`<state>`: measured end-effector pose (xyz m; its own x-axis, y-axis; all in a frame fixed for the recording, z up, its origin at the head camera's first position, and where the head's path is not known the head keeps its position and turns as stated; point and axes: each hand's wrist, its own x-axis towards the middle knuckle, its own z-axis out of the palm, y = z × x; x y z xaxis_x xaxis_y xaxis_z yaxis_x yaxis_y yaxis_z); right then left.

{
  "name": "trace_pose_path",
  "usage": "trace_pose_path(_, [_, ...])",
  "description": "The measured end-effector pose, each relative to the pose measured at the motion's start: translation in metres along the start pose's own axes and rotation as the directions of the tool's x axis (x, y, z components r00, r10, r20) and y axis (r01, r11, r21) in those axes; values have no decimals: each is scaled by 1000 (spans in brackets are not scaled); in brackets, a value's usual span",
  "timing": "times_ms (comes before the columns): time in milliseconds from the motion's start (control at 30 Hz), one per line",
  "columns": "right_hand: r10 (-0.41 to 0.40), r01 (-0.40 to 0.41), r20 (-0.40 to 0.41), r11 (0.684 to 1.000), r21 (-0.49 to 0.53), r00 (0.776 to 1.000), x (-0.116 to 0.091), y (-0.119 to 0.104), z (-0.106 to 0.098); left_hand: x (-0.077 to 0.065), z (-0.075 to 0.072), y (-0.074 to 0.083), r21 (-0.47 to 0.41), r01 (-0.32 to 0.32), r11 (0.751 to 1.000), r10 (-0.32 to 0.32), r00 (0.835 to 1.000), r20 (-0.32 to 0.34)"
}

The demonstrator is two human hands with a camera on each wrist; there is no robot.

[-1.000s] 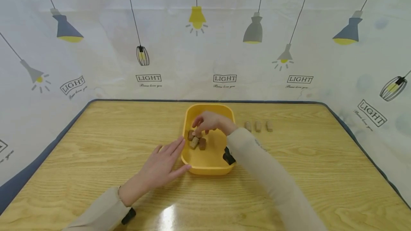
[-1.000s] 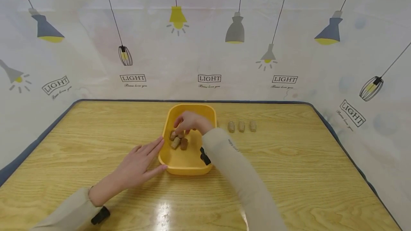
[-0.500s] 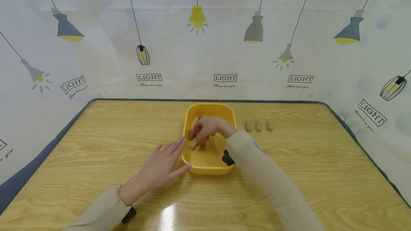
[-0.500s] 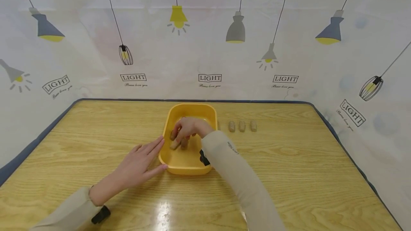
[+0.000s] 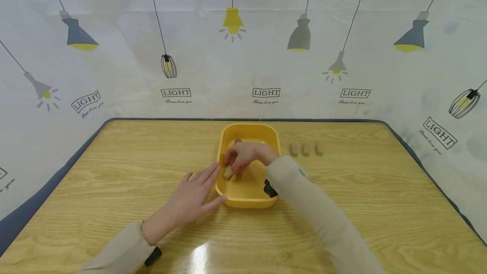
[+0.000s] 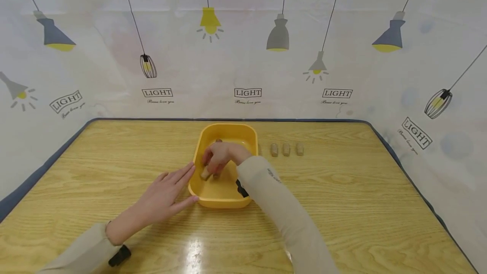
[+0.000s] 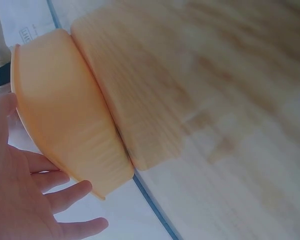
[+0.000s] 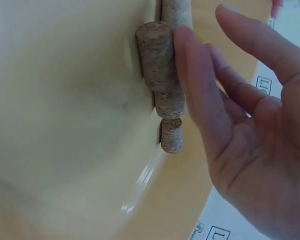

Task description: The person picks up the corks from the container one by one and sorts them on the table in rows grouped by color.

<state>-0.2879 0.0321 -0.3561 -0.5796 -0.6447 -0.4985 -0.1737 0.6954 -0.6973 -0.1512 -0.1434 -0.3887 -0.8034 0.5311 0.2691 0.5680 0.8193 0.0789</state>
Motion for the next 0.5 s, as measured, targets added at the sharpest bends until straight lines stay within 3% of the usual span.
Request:
trace_pose_path(267, [7,-17,-60,986,-163,998,5,-3,10,0,0,0,1,-1,1000,1,1000,3])
trace_pose_path(500, [-32,-17,-136,940,-340,990,5,-4,15,0,0,0,3,0,1000,0,1000,5])
